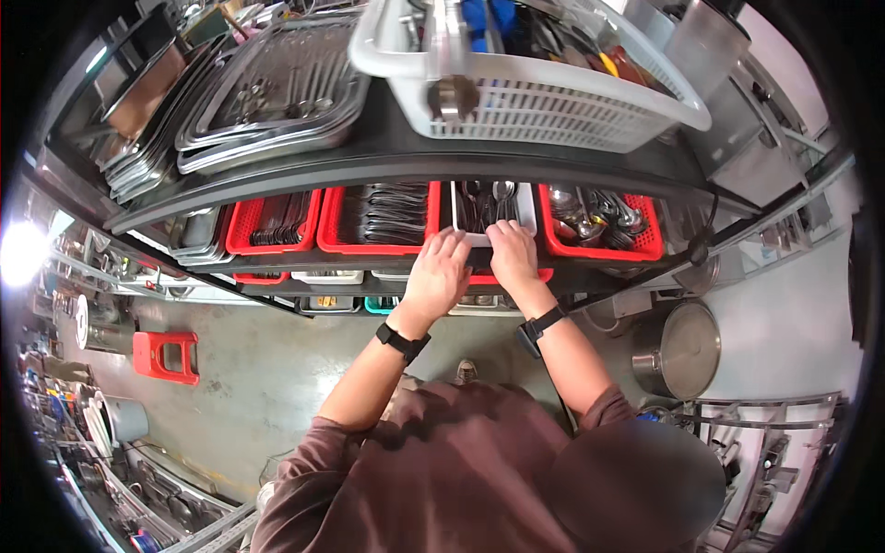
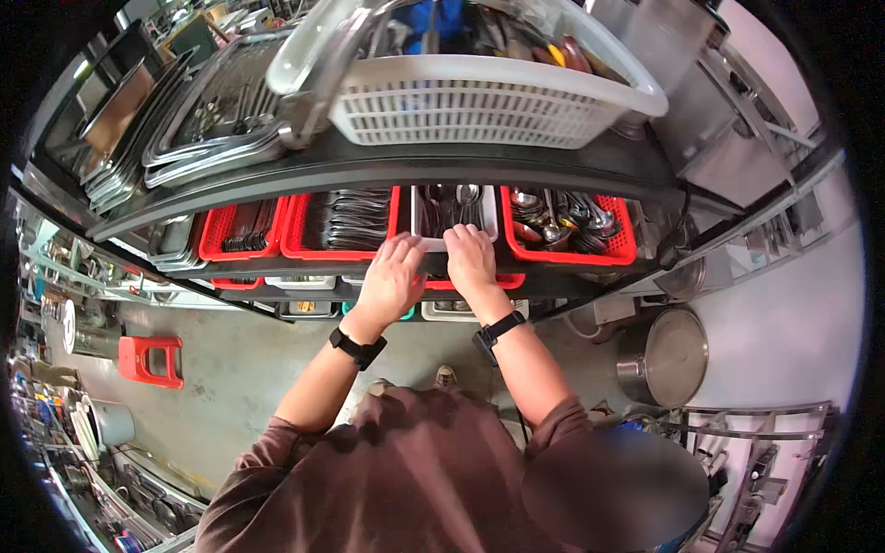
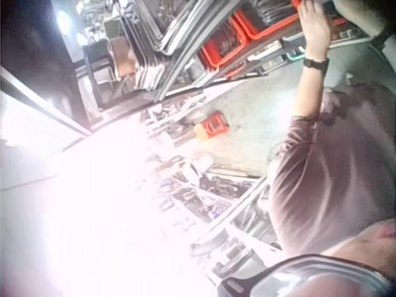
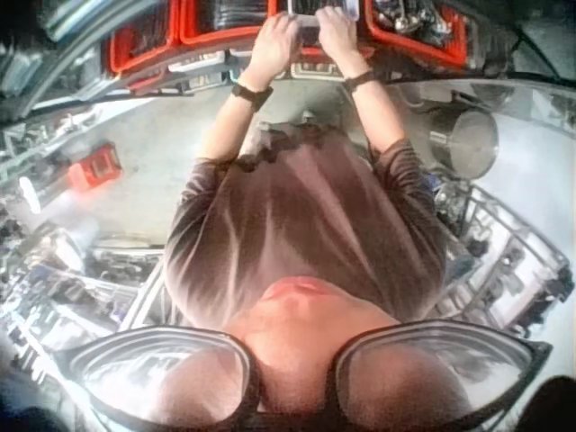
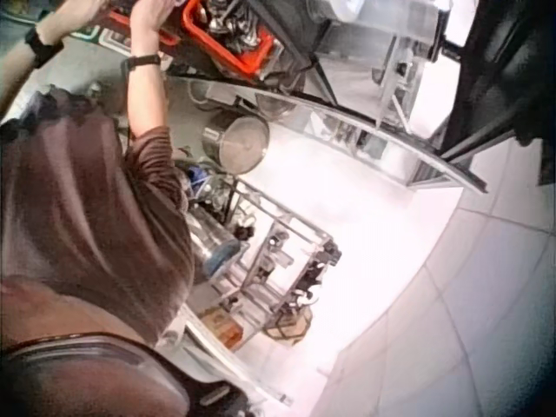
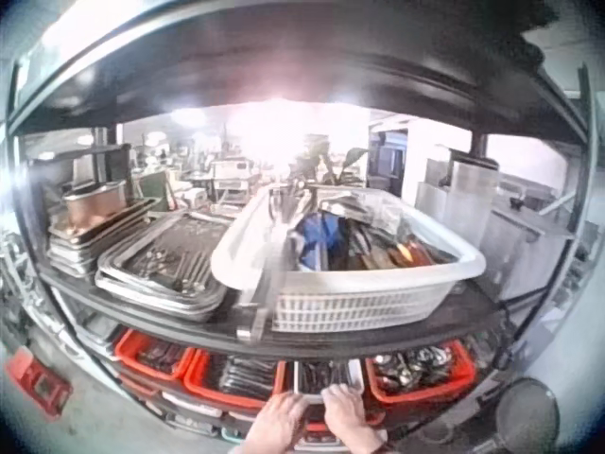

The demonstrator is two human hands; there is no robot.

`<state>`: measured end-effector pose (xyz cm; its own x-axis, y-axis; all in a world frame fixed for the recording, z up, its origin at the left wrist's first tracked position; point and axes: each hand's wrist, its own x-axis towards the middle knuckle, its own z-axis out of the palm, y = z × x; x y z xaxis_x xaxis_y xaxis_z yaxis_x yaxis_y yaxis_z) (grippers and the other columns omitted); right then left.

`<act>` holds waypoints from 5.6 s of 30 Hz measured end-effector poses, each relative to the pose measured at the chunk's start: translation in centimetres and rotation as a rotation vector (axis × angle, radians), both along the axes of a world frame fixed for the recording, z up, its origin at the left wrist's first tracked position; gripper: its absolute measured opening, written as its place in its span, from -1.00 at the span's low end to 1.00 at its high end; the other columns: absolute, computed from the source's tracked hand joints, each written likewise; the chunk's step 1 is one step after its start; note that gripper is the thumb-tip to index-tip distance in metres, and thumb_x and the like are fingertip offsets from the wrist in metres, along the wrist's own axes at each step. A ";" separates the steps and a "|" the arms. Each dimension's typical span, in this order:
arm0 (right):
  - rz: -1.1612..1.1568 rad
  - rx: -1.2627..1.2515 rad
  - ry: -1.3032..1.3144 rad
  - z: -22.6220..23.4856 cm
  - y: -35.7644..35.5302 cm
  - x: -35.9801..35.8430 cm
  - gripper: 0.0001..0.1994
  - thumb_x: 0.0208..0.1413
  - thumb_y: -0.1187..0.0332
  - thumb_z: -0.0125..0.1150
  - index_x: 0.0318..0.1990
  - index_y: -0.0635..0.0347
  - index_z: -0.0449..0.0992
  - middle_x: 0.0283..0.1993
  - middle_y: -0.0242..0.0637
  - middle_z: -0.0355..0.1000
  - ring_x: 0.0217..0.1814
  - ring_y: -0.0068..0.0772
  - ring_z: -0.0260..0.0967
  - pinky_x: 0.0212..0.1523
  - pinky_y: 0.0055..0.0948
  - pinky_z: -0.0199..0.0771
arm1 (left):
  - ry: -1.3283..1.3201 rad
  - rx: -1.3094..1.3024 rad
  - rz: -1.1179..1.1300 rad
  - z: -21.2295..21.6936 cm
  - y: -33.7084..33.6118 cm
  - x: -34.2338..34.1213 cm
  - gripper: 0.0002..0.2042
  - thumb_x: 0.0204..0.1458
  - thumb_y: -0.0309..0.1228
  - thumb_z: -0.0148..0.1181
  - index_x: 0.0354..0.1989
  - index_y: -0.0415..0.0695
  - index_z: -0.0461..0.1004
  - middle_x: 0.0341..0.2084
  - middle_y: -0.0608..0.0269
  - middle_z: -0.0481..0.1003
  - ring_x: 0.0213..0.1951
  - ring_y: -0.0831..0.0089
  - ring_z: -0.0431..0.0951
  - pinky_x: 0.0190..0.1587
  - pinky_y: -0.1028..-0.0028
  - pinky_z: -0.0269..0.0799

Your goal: Sorting and organizing spoons, forks, and metal lids on shelves.

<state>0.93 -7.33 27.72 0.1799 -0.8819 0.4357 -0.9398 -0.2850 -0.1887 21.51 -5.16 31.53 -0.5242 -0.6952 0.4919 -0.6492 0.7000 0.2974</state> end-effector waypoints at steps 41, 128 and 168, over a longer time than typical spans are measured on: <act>0.421 0.922 0.194 5.9 -1.9 -1.5 -0.81 0.09 0.55 0.26 -0.20 0.21 0.76 -0.13 0.04 0.69 0.04 0.18 0.66 0.01 0.06 0.66 | 0.048 0.056 -0.073 -3.2 2.8 -1.0 -0.85 0.10 -0.34 0.45 -0.31 -0.07 0.58 -0.29 0.23 0.57 -0.02 0.14 0.55 0.08 0.17 0.50; -0.426 -0.287 -0.260 1.6 9.7 -14.9 -0.26 0.13 0.16 0.57 0.45 0.14 0.45 0.42 0.01 0.39 0.25 0.11 0.52 0.15 -0.10 0.64 | -0.091 0.036 0.103 -3.1 -2.2 -4.8 -0.61 0.20 -0.26 0.47 0.13 -0.10 0.57 0.07 0.11 0.64 0.39 -0.03 0.47 0.51 -0.28 0.18; -0.397 -0.292 -0.248 -0.1 9.0 -20.7 -0.68 0.06 0.53 0.44 0.01 0.10 0.69 0.05 -0.25 0.62 -0.09 0.00 0.67 -0.08 -0.12 0.69 | -0.115 -0.016 -0.001 -0.4 -1.9 -4.8 -0.41 0.20 -0.23 0.44 0.38 -0.15 0.48 0.30 0.06 0.54 0.34 0.02 0.51 0.51 -0.18 0.21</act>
<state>-19.75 1.65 27.61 -0.2813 -0.6972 0.6594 -0.9231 0.0087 -0.3846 16.74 -7.07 31.08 -0.5783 -0.6874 0.4394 -0.6777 0.7046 0.2103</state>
